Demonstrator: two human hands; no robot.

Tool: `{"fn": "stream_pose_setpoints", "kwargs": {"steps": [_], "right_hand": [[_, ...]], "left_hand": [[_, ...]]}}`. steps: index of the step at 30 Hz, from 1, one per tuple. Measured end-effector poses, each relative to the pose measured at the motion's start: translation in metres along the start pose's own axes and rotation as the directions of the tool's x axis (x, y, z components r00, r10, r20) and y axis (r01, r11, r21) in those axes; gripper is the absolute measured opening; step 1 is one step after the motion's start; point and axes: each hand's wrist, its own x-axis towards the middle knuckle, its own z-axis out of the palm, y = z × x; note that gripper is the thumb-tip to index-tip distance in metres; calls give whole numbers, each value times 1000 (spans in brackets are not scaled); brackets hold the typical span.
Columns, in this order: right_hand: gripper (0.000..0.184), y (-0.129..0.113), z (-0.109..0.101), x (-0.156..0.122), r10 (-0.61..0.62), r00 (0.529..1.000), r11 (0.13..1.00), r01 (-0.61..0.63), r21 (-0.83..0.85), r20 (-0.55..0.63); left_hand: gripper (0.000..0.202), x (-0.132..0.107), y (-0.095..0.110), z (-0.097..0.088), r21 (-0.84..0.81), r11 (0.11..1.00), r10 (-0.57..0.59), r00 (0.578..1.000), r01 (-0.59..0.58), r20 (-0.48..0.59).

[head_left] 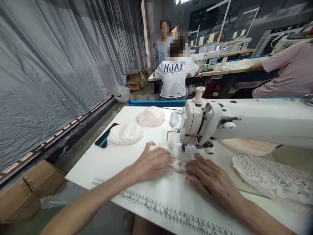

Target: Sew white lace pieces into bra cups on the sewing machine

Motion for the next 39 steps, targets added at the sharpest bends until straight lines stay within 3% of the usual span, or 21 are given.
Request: {"fn": "stream_pose_setpoints", "kwargs": {"steps": [2,6,7,11,14,16,18,19,21,23,25,27,31,39], "right_hand": [[29,-6,3,7,-25,999,999,24,22,30],[51,-31,19,27,-65,988,996,57,63,142],[51,-37,24,32,-58,985,997,48,66,163],[19,-56,37,37,-32,988,998,24,61,148],[24,-63,24,24,-63,984,978,27,206,168],[22,-68,4,11,-9,954,918,-110,380,298],[22,-77,-21,0,64,869,773,-354,527,490],[21,-83,-33,-5,75,817,668,-466,580,571],[20,-95,-52,-15,41,709,422,-651,631,704],[21,-107,-61,-26,-40,616,170,-772,613,787],[26,-116,-60,-39,-94,563,-8,-825,564,821],[29,-123,-53,-54,-71,563,-77,-826,558,824],[32,-129,-43,-79,-20,583,-40,-813,581,813],[46,-125,-38,-106,-35,647,71,-758,648,762]], "left_hand": [[38,-4,-19,-12,-36,999,-35,990,40,138],[34,-16,-31,-15,-77,991,-93,982,106,162],[33,-21,-28,-14,-89,990,-94,984,108,150],[32,-45,-8,-10,-104,991,-75,990,87,117],[14,-66,14,-11,-127,985,-105,989,119,109],[7,-78,32,-12,-269,950,-137,987,156,88],[6,-87,52,-12,-531,816,-198,974,226,111],[8,-90,62,-12,-675,686,-229,961,271,154],[24,-95,80,-7,-869,321,-239,920,376,310],[36,-98,95,0,-892,-22,-181,876,451,447],[40,-100,105,9,-845,-204,-138,840,494,524],[40,-102,114,17,-810,-264,-152,807,524,571],[44,-106,129,30,-737,-319,-180,726,596,664],[40,-108,146,45,-734,-211,-238,694,646,680]]}}
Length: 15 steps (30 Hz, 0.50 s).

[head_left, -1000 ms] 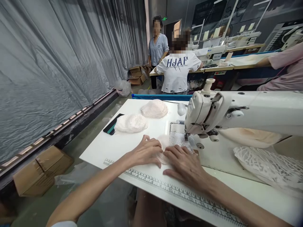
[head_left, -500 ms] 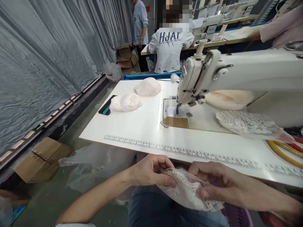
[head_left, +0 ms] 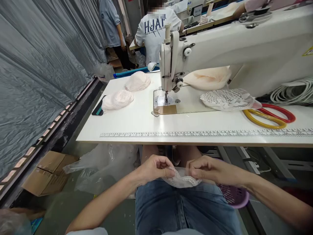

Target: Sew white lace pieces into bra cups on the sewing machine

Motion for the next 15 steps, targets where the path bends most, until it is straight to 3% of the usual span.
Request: {"fn": "stream_pose_setpoints", "kwargs": {"steps": [8,15], "right_hand": [[34,25,9,3,52,996,997,-48,56,-67],[32,20,-1,3,107,994,986,-104,127,-16]], "left_hand": [[42,3,-10,-5,44,999,-16,996,20,-87],[44,6,-15,-10,96,989,-114,993,110,43]]}}
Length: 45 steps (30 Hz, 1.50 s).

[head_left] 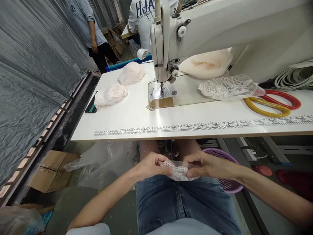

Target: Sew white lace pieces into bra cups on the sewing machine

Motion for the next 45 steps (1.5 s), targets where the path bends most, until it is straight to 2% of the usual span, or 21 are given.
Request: {"fn": "stream_pose_setpoints", "kwargs": {"steps": [2,6,9,12,15,17,20,22,26,32,37,42,45], "right_hand": [[31,-2,-2,-1,8,1000,1000,-9,3,22],[27,2,-6,-3,34,997,999,-33,-13,68],[23,7,-7,-4,34,998,999,-34,-13,55],[24,7,-8,-4,36,998,999,-35,-18,55],[25,3,-9,-1,24,998,997,-19,-72,66],[26,1,-10,0,18,997,995,-10,-103,80],[25,1,-13,-2,35,994,992,-22,-122,105],[24,2,-16,-4,43,992,993,-29,-117,120],[25,8,-19,-4,41,987,996,-27,-91,159],[29,14,-17,1,-48,990,986,68,-150,129],[29,15,-14,3,-27,993,995,38,-94,119],[31,21,-7,6,-42,999,999,42,15,16],[39,25,-10,3,-33,998,999,33,-11,-47]], "left_hand": [[38,2,-1,-1,-12,1000,-14,1000,14,-8],[35,3,0,-4,-142,989,-50,999,48,-9],[34,1,1,-8,-181,981,-74,997,73,2],[35,0,2,-10,-140,985,-93,994,99,53],[50,2,3,-8,-71,990,-112,981,125,159],[49,5,3,-6,-36,990,-124,973,133,196],[36,8,2,-4,-14,992,-124,979,128,164],[34,9,2,-4,-29,990,-131,982,136,137],[32,10,0,-8,-50,987,-141,977,151,162],[32,11,-1,-14,-7,991,-131,976,134,174],[32,15,-2,-13,-20,991,-128,976,134,174],[36,19,-7,-9,25,995,-103,989,101,108],[44,19,-13,-7,28,994,-110,989,108,100]]}}
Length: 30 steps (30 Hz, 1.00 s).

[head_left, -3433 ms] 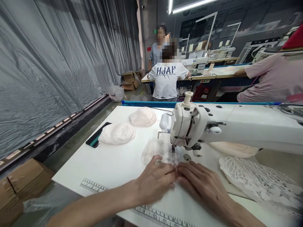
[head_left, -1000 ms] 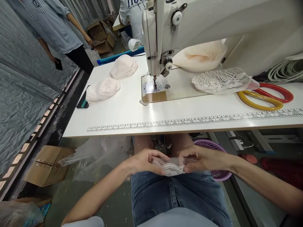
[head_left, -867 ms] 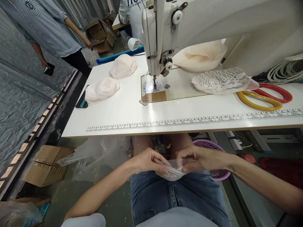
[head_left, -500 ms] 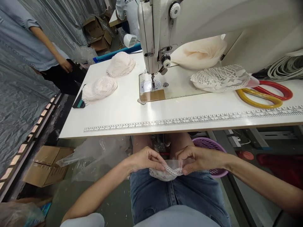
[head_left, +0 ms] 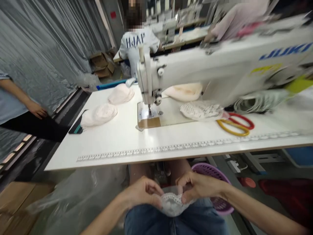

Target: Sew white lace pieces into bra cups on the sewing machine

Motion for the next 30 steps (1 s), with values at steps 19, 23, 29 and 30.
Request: {"fn": "stream_pose_setpoints", "kwargs": {"steps": [19,23,29,30], "right_hand": [[55,17,3,6,48,997,996,-44,71,-55],[50,13,7,11,33,993,995,-22,96,-110],[46,-10,4,8,66,984,988,-41,147,-167],[43,-12,1,6,68,985,986,-42,163,-157]], "left_hand": [[54,20,-15,-9,223,972,109,986,-79,-123],[50,23,-12,-10,183,976,138,983,-114,-122],[52,6,10,-2,-24,990,133,983,-137,-125],[50,2,14,-1,-35,990,128,985,-133,-118]]}}
